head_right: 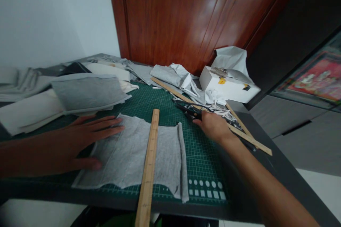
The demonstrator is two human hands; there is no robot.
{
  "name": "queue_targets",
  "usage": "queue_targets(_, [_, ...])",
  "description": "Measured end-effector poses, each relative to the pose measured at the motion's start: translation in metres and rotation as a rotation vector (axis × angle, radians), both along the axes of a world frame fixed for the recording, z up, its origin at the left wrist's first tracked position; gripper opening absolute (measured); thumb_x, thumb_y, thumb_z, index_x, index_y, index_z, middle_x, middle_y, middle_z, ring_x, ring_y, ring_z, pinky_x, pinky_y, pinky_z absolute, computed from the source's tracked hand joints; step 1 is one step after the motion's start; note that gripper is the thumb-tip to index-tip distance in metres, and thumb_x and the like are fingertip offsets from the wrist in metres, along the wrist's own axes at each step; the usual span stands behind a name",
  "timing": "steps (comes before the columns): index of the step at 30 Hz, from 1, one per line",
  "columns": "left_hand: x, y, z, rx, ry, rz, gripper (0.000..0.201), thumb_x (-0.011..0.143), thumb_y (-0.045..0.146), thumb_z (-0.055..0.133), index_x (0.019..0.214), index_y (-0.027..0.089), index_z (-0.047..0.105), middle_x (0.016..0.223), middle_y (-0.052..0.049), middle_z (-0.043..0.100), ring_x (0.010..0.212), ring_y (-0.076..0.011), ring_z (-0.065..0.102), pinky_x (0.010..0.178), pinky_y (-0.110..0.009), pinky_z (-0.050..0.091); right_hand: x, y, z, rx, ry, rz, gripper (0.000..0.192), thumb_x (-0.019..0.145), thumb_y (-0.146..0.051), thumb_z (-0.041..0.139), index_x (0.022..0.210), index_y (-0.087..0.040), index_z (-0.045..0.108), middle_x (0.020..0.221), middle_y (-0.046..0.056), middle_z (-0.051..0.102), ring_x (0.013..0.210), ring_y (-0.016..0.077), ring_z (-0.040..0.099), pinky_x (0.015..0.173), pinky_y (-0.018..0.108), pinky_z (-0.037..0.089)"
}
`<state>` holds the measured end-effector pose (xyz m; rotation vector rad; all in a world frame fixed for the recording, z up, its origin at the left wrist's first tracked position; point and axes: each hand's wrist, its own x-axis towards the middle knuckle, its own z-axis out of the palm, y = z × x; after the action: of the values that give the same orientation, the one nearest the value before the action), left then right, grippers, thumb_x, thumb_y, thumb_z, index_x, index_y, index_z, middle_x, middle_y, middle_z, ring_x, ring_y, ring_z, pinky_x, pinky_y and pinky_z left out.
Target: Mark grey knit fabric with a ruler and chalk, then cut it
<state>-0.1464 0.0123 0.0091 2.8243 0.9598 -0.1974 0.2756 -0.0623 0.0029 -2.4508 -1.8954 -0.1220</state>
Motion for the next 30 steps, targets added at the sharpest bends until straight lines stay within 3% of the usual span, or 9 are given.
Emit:
queue_targets(5, [-0.017, -0.002, -0.002, -0.007, -0.004, 0.007, 0.112, 0.078, 0.076, 0.072, 0.165, 0.032, 0.017, 0.174, -0.009, 0.016, 0.161, -0.0347, 0.016, 0.127, -0.061, 0.009, 0.039, 0.021, -0.007, -0.108, -0.007, 0.084, 0.024, 0.097, -0.042, 0.062, 0.099, -0.019, 0.071, 0.091, 0.013, 0.077, 0.085, 0.0301, 0.073, 0.069, 0.034, 0.046])
queue_targets(9, [-0.024, 0.000, -0.005, 0.005, -0.035, -0.021, 0.133, 0.067, 0.086, 0.072, 0.167, 0.024, 0.010, 0.174, -0.011, 0.014, 0.161, -0.0333, 0.012, 0.129, -0.056, 0.006, 0.047, 0.034, 0.002, -0.178, 0.002, 0.151, 0.024, 0.091, -0.042, 0.066, 0.078, -0.023, 0.066, 0.074, 0.005, 0.072, 0.070, 0.0227, 0.068, 0.061, 0.030, 0.042])
queue_targets(12, [-0.025, 0.004, -0.010, -0.016, -0.031, -0.024, 0.147, 0.059, 0.086, 0.076, 0.167, 0.023, -0.001, 0.175, -0.013, 0.008, 0.162, -0.0358, 0.004, 0.128, -0.060, -0.001, 0.046, 0.041, 0.010, -0.208, -0.014, 0.181, 0.020, 0.083, -0.040, 0.070, 0.074, -0.023, 0.064, 0.068, 0.001, 0.068, 0.065, 0.0197, 0.065, 0.058, 0.028, 0.038])
queue_targets(16, [-0.027, 0.008, -0.015, -0.059, -0.042, -0.035, 0.148, 0.061, 0.083, 0.076, 0.167, 0.021, -0.007, 0.175, -0.015, 0.005, 0.162, -0.0378, 0.000, 0.126, -0.063, -0.006, 0.037, 0.041, 0.015, -0.215, -0.082, 0.193, 0.016, 0.077, -0.036, 0.070, 0.074, -0.021, 0.065, 0.066, 0.003, 0.065, 0.065, 0.0213, 0.063, 0.055, 0.029, 0.033])
queue_targets(21, [-0.028, 0.008, -0.016, -0.086, -0.050, -0.033, 0.149, 0.059, 0.084, 0.076, 0.167, 0.020, -0.004, 0.175, -0.015, 0.001, 0.161, -0.0375, -0.004, 0.126, -0.062, -0.009, 0.029, 0.035, 0.029, -0.222, -0.133, 0.211, 0.016, 0.081, -0.033, 0.068, 0.070, -0.021, 0.065, 0.070, 0.007, 0.067, 0.065, 0.0226, 0.063, 0.057, 0.032, 0.033])
queue_targets(26, [-0.028, 0.007, -0.015, -0.107, -0.074, -0.038, 0.152, 0.055, 0.086, 0.077, 0.167, 0.020, -0.002, 0.174, -0.019, 0.002, 0.161, -0.0415, -0.004, 0.124, -0.066, -0.009, 0.009, 0.030, 0.068, -0.145, -0.130, 0.236, 0.028, 0.089, -0.032, 0.068, 0.064, -0.022, 0.062, 0.064, 0.006, 0.065, 0.058, 0.0193, 0.059, 0.057, 0.034, 0.033])
queue_targets(30, [-0.028, 0.008, -0.016, -0.110, -0.072, -0.041, 0.155, 0.054, 0.086, 0.078, 0.167, 0.016, -0.002, 0.173, -0.021, 0.001, 0.160, -0.0435, -0.003, 0.123, -0.068, -0.009, -0.042, 0.026, 0.095, -0.052, 0.102, 0.318, 0.039, 0.094, -0.041, 0.063, 0.061, -0.021, 0.058, 0.057, 0.002, 0.059, 0.051, 0.0153, 0.055, 0.054, 0.032, 0.035])
